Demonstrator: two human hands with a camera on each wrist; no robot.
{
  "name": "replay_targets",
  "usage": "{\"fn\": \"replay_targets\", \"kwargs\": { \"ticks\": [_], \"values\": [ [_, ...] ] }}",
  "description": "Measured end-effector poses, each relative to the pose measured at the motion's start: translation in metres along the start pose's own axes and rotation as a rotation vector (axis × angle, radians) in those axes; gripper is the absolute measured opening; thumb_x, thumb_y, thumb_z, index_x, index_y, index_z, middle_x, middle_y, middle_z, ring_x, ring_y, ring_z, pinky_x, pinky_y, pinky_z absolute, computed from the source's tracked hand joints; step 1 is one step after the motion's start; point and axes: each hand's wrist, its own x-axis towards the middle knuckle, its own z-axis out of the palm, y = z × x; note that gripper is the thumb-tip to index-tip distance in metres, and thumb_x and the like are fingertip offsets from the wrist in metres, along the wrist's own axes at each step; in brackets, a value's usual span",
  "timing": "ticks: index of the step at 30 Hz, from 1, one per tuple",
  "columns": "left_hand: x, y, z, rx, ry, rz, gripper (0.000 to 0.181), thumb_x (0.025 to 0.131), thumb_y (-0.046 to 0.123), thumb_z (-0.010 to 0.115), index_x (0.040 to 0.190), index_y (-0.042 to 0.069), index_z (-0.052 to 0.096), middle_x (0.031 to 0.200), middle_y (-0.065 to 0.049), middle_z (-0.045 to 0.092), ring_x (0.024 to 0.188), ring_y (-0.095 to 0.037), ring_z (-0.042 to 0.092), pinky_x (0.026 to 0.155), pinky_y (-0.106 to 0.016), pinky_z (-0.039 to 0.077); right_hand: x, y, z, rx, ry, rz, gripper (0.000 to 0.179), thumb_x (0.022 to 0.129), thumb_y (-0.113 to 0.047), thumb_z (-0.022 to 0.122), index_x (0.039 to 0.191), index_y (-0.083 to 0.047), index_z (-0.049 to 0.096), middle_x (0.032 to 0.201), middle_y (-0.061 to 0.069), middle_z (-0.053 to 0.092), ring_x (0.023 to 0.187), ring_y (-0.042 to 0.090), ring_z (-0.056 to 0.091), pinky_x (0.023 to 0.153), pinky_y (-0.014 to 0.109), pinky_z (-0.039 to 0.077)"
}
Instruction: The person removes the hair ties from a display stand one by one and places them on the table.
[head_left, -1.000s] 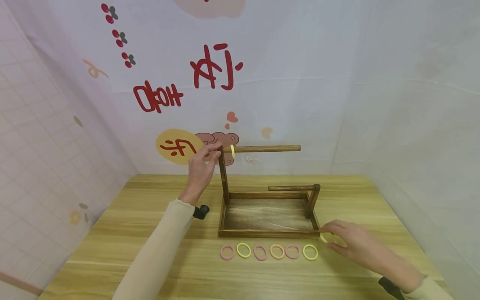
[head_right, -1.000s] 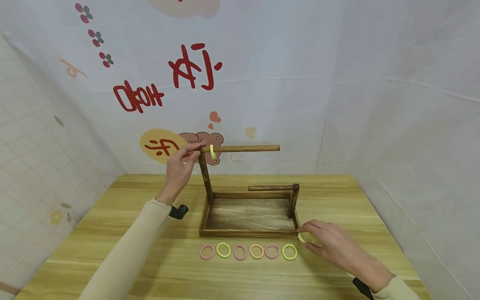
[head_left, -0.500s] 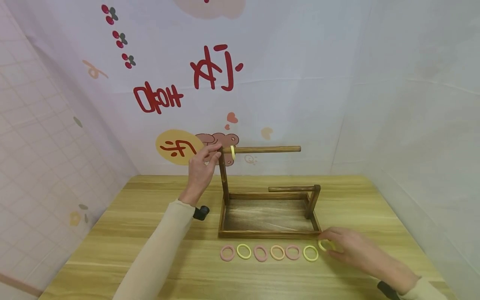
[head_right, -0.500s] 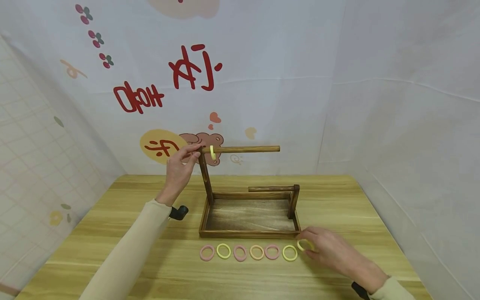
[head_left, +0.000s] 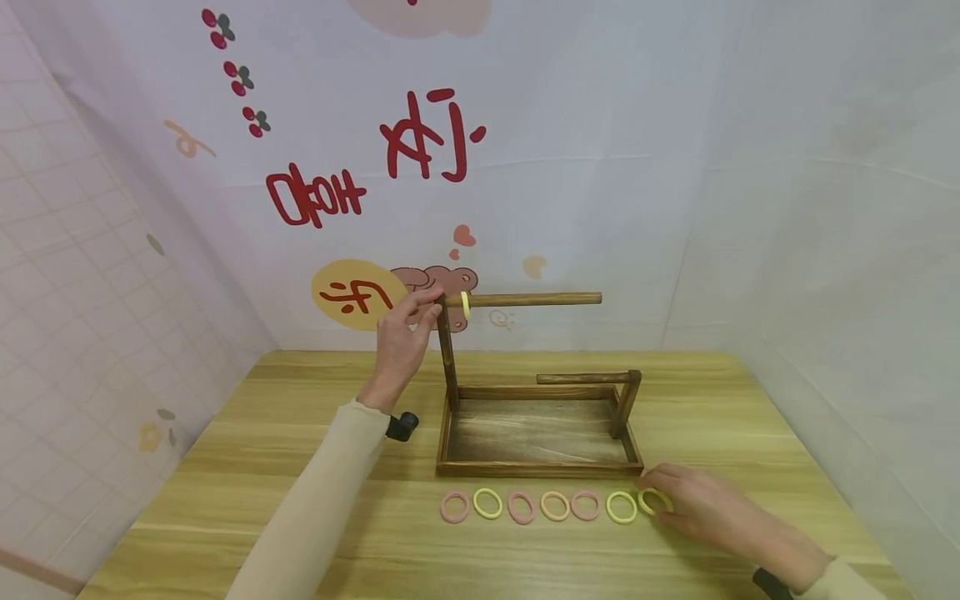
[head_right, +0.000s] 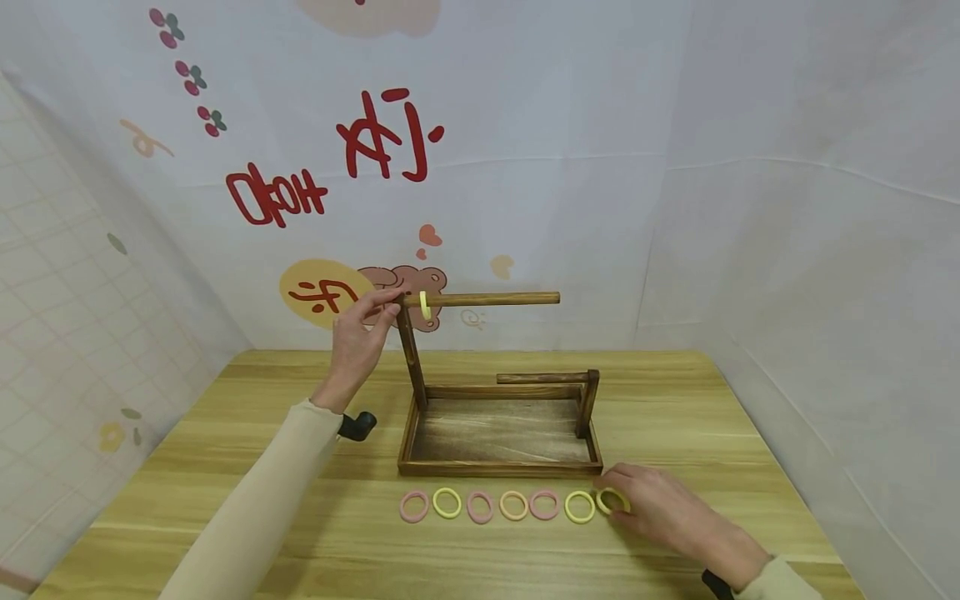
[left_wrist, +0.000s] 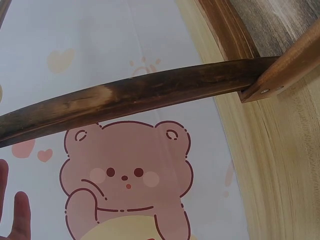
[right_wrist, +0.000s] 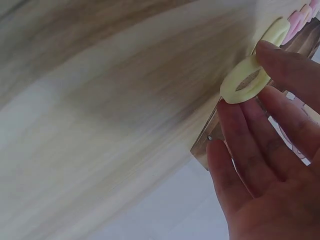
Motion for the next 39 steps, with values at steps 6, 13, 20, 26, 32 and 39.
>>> {"fn": "replay_targets", "kwargs": {
  "ticks": [6, 13, 20, 26, 32, 39],
  "values": [
    [-0.001, 0.0, 0.0, 0.001, -0.001, -0.007, 0.028, 0.1, 0.01, 0.068, 0.127, 0.002, 0.072, 0.131, -0.016, 0.07, 0.116, -0.031, 0.069, 0.097, -0.051, 0.056, 0.0, 0.0, -0.001, 0.017, -0.016, 0.001, 0.044, 0.067, -0.007, 0.093, 0.106, -0.01, 0.074, 0.1, -0.002, 0.07, 0.086, 0.015, 0.07, 0.072, 0.035, 0.061],
    [0.0, 0.001, -0.001, 0.001, -0.002, 0.009, 0.027, 0.101, 0.009, 0.067, 0.126, 0.0, 0.072, 0.13, -0.018, 0.07, 0.117, -0.033, 0.068, 0.097, -0.053, 0.055, 0.008, -0.003, -0.012, 0.02, 0.04, -0.019, 0.042, 0.072, -0.007, 0.091, 0.109, -0.012, 0.074, 0.104, -0.004, 0.072, 0.09, 0.016, 0.071, 0.074, 0.034, 0.061],
    [0.0, 0.001, -0.002, 0.011, -0.006, -0.007, 0.027, 0.101, 0.011, 0.068, 0.126, 0.001, 0.072, 0.13, -0.014, 0.071, 0.121, -0.031, 0.066, 0.098, -0.05, 0.055, 0.029, -0.011, -0.031, 0.015, 0.079, 0.044, 0.042, 0.076, -0.007, 0.09, 0.114, -0.017, 0.073, 0.108, -0.006, 0.074, 0.096, 0.018, 0.073, 0.078, 0.04, 0.062],
    [-0.001, 0.001, -0.002, 0.001, -0.009, -0.015, 0.027, 0.101, 0.01, 0.068, 0.127, 0.002, 0.072, 0.131, -0.016, 0.07, 0.121, -0.031, 0.066, 0.099, -0.051, 0.055, 0.051, -0.017, -0.039, 0.002, 0.173, 0.012, 0.039, 0.08, -0.009, 0.088, 0.115, -0.019, 0.074, 0.108, -0.008, 0.075, 0.096, 0.015, 0.072, 0.078, 0.039, 0.061],
    [0.0, 0.001, -0.002, -0.001, -0.013, -0.009, 0.028, 0.1, 0.01, 0.068, 0.127, 0.001, 0.071, 0.131, -0.016, 0.069, 0.119, -0.032, 0.067, 0.098, -0.052, 0.055, 0.075, -0.019, -0.043, 0.019, 0.252, -0.024, 0.024, 0.091, -0.016, 0.081, 0.114, -0.015, 0.075, 0.108, -0.007, 0.075, 0.096, 0.016, 0.072, 0.081, 0.037, 0.059],
    [-0.001, 0.002, -0.002, 0.012, -0.011, -0.007, 0.028, 0.101, 0.011, 0.068, 0.127, 0.002, 0.072, 0.132, -0.012, 0.07, 0.12, -0.031, 0.067, 0.098, -0.05, 0.056, 0.105, -0.024, -0.045, 0.081, 0.337, -0.082, 0.022, 0.094, -0.014, 0.077, 0.117, -0.015, 0.074, 0.111, -0.005, 0.074, 0.093, 0.011, 0.068, 0.078, 0.023, 0.052]
  ]
}}
